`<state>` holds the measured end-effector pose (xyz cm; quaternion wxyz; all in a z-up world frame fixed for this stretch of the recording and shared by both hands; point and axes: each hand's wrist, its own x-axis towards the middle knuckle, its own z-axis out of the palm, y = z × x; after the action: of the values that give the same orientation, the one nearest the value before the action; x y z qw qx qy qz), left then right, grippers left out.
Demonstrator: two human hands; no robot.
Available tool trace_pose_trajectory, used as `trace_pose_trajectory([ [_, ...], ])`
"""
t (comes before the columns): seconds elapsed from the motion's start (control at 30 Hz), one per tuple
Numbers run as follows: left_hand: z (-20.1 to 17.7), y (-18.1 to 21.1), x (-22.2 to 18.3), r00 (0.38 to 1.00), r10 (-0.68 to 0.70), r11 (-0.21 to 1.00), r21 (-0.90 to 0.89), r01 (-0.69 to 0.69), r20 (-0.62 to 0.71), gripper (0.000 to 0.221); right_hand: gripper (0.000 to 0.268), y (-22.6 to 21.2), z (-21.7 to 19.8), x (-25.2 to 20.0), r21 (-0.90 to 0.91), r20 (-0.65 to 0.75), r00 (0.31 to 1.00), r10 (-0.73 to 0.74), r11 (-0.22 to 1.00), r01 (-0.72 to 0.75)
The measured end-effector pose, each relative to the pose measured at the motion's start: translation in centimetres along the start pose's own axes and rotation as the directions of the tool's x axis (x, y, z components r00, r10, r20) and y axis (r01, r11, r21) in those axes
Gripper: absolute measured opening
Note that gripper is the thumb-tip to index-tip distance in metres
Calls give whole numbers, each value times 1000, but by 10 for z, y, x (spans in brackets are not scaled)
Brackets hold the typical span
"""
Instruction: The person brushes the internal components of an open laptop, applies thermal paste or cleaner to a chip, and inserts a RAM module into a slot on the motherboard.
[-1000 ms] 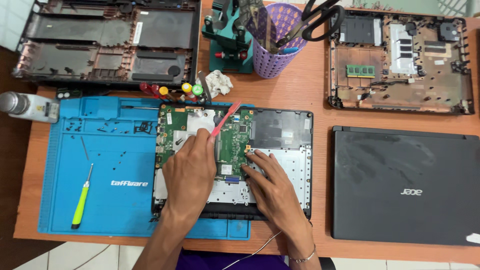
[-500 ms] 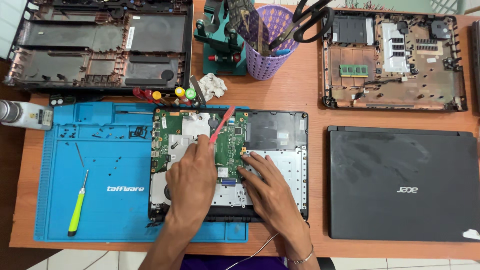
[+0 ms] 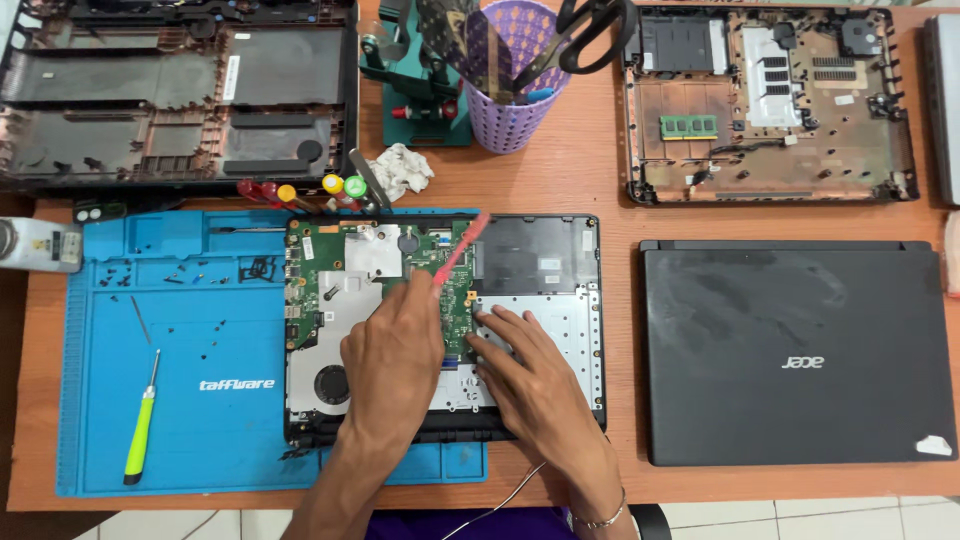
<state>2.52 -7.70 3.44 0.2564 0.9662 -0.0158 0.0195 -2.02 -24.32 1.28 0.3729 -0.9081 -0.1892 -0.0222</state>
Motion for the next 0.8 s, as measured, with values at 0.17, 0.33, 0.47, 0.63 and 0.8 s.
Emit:
trace_pose_trajectory([
  [0.17,0,0,0,1000,-4,1000,6,4,18,17,35,5,-7,-6,-19,-24,999,25,999,-25],
  [0.33,22,3,-12,997,14,993,-115,-6,72,15,41,20,-23,-20,-75,-105,991,79,993,-87],
  [0.47,20,-9,-35,982,-145,983,-99,158,123,15,40,30,-29,-35,-40,-220,956,192,978,-206],
  [0.63,32,-9,-56,997,-82,991,-103,82,10,15,46,36,-22,-42,3,-317,901,297,950,-312],
  [0.8,25,-7,-69,988,-149,983,-101,152,33,14,51,35,-18,-45,99,-313,862,399,916,-388],
])
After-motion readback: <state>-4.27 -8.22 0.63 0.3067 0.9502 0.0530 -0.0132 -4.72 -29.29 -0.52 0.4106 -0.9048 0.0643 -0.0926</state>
